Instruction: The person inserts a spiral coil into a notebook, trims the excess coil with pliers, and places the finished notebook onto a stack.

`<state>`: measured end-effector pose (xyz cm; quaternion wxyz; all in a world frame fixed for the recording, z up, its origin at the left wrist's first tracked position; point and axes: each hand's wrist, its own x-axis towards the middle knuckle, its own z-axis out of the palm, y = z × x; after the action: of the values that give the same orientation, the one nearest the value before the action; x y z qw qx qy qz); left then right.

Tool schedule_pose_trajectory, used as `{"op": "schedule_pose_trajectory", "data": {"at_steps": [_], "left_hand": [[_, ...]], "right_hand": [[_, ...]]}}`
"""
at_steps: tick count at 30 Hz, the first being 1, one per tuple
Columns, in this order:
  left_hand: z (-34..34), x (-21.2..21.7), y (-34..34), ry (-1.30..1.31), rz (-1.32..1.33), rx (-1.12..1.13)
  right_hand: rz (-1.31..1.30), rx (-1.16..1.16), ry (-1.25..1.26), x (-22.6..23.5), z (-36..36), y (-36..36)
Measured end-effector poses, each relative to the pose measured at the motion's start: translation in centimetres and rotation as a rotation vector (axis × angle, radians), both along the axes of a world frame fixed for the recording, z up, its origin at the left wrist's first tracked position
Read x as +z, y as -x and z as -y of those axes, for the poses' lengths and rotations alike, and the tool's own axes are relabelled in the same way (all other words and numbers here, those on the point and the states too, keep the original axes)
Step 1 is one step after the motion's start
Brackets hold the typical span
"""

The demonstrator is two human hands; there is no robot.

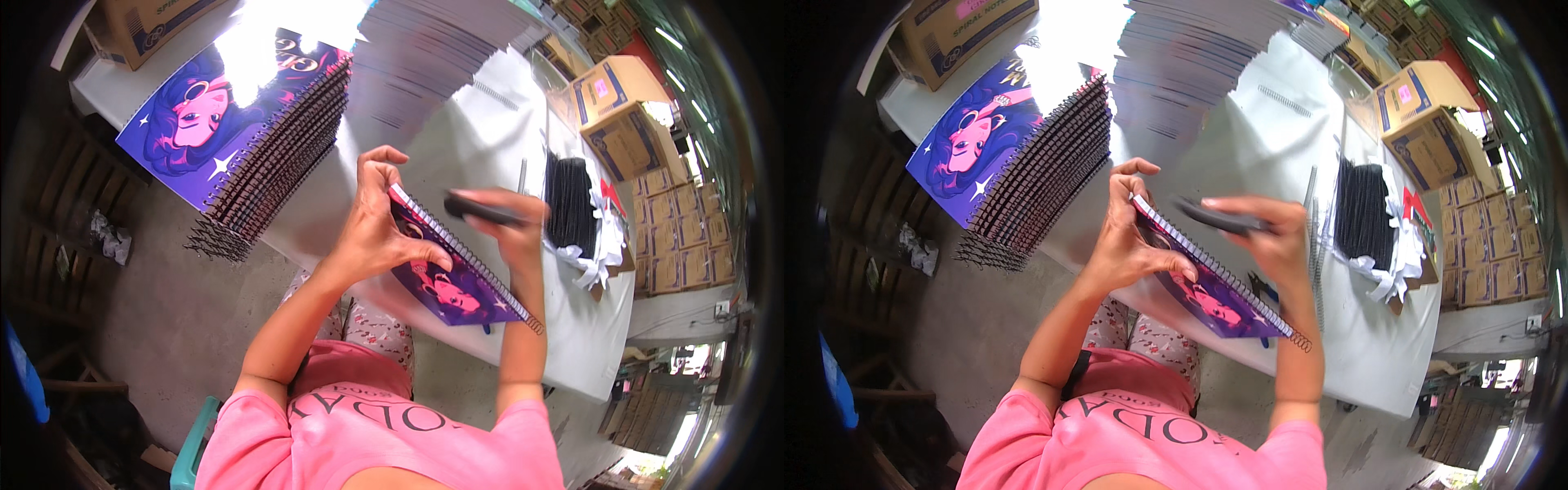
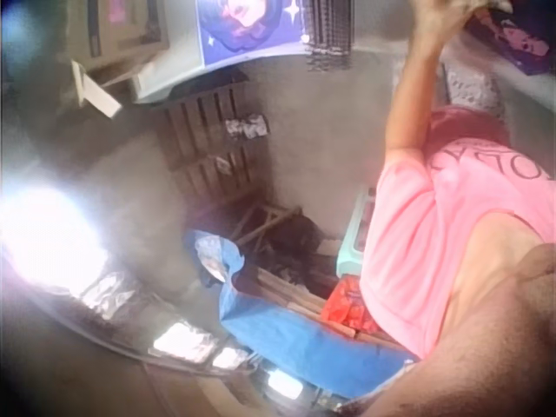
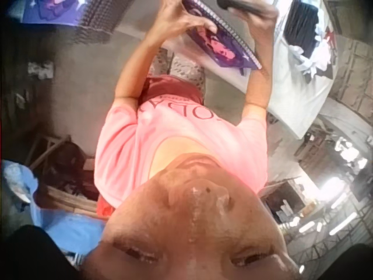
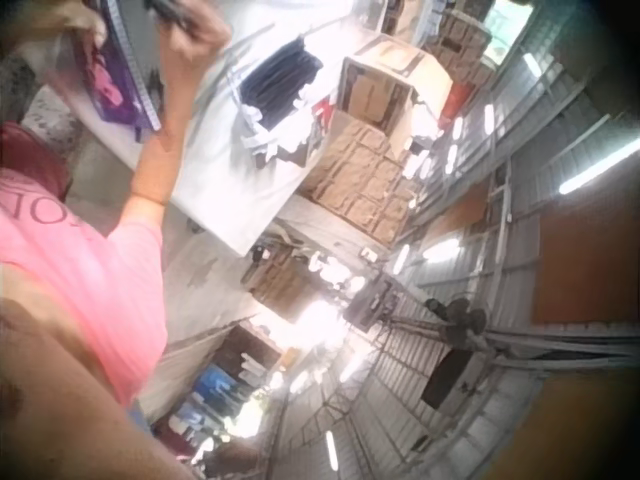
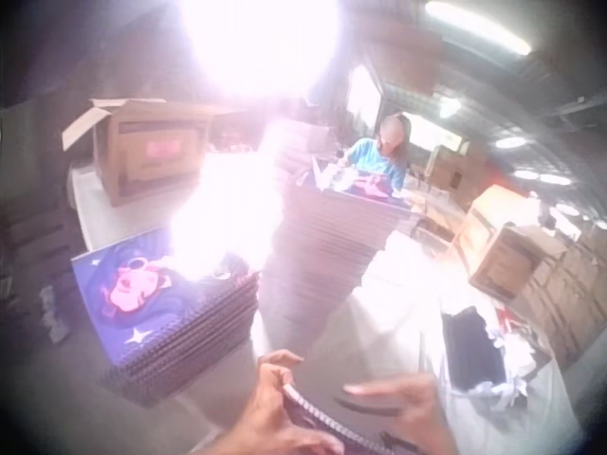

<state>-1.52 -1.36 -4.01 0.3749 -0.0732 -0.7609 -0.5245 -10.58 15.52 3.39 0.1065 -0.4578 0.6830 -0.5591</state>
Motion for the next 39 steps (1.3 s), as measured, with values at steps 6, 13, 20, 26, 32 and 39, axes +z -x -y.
{"op": "schedule_pose_trajectory", "data": {"at_steps": [6,13,20,26,32,39], "left_hand": [[-0.1,1.3,-0.5,-0.111,0.081,-0.081],[0.2,1.9,-1.9,-0.537,0.241,-0.021],[-0.9,4.3,-3.6,-0.241,-0.147,0.142],[-2.2,3.6,-3.1,0.055,-0.292,0.238],[-2.5,3.7,-3.4,0.062,-0.312,0.257],[-2.6,3.9,-3.5,0.111,-0.323,0.24]], "right_hand": [[-0.112,-0.148,-0.357,-1.4,1.3,1.0],[-0.477,-0.525,-0.662,-5.1,-6.2,-0.9],[-0.6,-0.845,-0.824,-11.1,-11.5,-10.3],[-0.13,-0.824,-0.186,-5.9,-7.8,-11.4],[-0.601,-0.651,-0.259,1.1,-2.1,-13.6],[-0.533,-0.586,-0.317,0.9,-1.8,-13.4]]}}
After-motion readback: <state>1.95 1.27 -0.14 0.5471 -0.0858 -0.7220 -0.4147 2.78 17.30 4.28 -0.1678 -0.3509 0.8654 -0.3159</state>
